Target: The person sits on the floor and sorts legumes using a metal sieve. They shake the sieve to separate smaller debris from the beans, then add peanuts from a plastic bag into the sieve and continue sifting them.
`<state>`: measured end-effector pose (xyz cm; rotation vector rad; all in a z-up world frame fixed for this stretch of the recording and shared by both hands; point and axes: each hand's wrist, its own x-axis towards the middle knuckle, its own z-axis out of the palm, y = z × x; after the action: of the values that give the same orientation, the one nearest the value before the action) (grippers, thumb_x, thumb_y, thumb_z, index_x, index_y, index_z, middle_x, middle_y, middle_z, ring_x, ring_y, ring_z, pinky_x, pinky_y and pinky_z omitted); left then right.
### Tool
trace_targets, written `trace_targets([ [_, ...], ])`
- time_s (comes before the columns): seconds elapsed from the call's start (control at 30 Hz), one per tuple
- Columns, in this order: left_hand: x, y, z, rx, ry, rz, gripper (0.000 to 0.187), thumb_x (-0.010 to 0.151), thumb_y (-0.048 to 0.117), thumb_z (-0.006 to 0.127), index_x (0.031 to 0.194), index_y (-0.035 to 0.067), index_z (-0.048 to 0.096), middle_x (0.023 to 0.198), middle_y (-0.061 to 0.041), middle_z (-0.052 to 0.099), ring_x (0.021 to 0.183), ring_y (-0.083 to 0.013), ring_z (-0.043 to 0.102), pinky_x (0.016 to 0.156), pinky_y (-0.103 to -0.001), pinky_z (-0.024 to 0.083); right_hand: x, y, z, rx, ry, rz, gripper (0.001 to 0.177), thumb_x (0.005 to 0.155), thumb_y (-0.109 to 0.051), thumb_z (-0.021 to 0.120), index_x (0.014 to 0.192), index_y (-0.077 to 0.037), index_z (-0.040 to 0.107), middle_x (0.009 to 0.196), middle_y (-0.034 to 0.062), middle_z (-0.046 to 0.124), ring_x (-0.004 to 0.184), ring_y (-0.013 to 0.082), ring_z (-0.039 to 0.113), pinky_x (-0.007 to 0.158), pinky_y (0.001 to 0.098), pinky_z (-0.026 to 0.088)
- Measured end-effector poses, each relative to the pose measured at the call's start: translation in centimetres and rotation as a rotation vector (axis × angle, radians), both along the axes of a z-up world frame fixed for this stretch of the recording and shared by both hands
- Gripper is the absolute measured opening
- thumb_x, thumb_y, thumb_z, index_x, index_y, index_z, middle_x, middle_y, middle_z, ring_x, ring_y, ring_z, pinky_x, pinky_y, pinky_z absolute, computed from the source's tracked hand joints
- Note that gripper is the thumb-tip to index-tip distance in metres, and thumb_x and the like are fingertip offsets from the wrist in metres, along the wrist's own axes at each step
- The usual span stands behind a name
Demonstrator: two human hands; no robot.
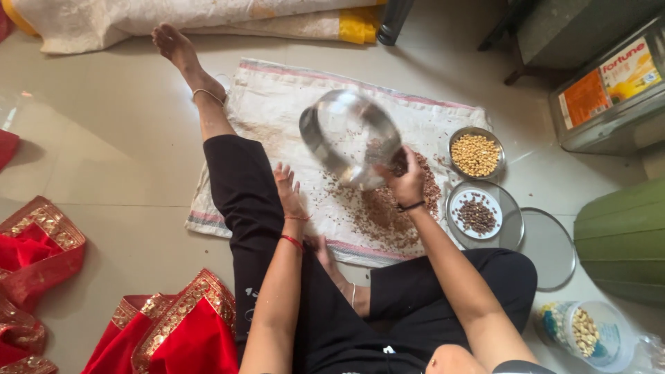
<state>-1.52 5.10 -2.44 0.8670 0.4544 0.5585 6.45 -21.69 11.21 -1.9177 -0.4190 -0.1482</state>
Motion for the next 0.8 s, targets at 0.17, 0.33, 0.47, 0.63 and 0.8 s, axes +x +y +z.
trace_targets([
  [0.17,-0.2,-1.7,0.7,0.025,-0.012,-0.408,0.084,0.096,0.063,0.051,0.160,0.011,0.032,0.155,-0.013,0.044,0.140,-0.0301,0.044,0.113,-0.047,0.037,-0.1,-5.0,-4.9,0.367,0.537,-0.050,0.060,0.091,-0.042,0.074,0.126,0.004,0.063,0.109,0.0131,0.073,0.088,0.0225,0.075,0.074,0.0332,0.061],
  [0.33,-0.5,-2.0,-0.6,-0.177,-0.020,-0.443,0.077,0.098,0.057,0.059,0.147,0.001,0.045,0.139,-0.018,0.059,0.118,-0.0329,0.061,0.101,-0.045,0.052,-2.3,-6.6,-11.0,0.499,0.503,0.026,0.051,0.095,-0.036,0.072,0.127,0.002,0.060,0.111,0.0121,0.070,0.095,0.0191,0.075,0.079,0.0337,0.065],
  [0.47,-0.2,-1.2,-0.7,-0.245,0.030,-0.406,0.069,0.097,0.053,0.063,0.145,0.004,0.056,0.133,-0.014,0.059,0.106,-0.0256,0.060,0.090,-0.040,0.052,-3.1,-6.8,-12.7,0.131,0.600,-0.146,0.044,0.095,-0.042,0.065,0.108,0.000,0.067,0.093,0.0130,0.076,0.078,0.0251,0.076,0.070,0.0365,0.059],
  [0.63,-0.4,-1.1,0.3,-0.100,0.192,-0.408,0.058,0.092,0.038,0.072,0.140,0.006,0.062,0.123,-0.012,0.068,0.101,-0.0233,0.063,0.085,-0.036,0.053,-4.4,-7.7,-7.8,-0.916,0.091,-0.079,0.056,0.098,-0.058,0.065,0.079,-0.007,0.079,0.076,0.0167,0.072,0.074,0.0343,0.071,0.069,0.0462,0.056],
  [0.8,-0.3,-1.7,1.2,-0.059,0.278,-0.399,0.058,0.092,0.038,0.072,0.139,0.006,0.064,0.121,-0.007,0.071,0.100,-0.0199,0.065,0.084,-0.034,0.054,-5.4,-3.2,-1.6,-0.658,-0.082,-0.210,0.036,0.100,-0.044,0.066,0.087,-0.013,0.079,0.081,0.0100,0.076,0.069,0.0265,0.072,0.064,0.0412,0.056],
])
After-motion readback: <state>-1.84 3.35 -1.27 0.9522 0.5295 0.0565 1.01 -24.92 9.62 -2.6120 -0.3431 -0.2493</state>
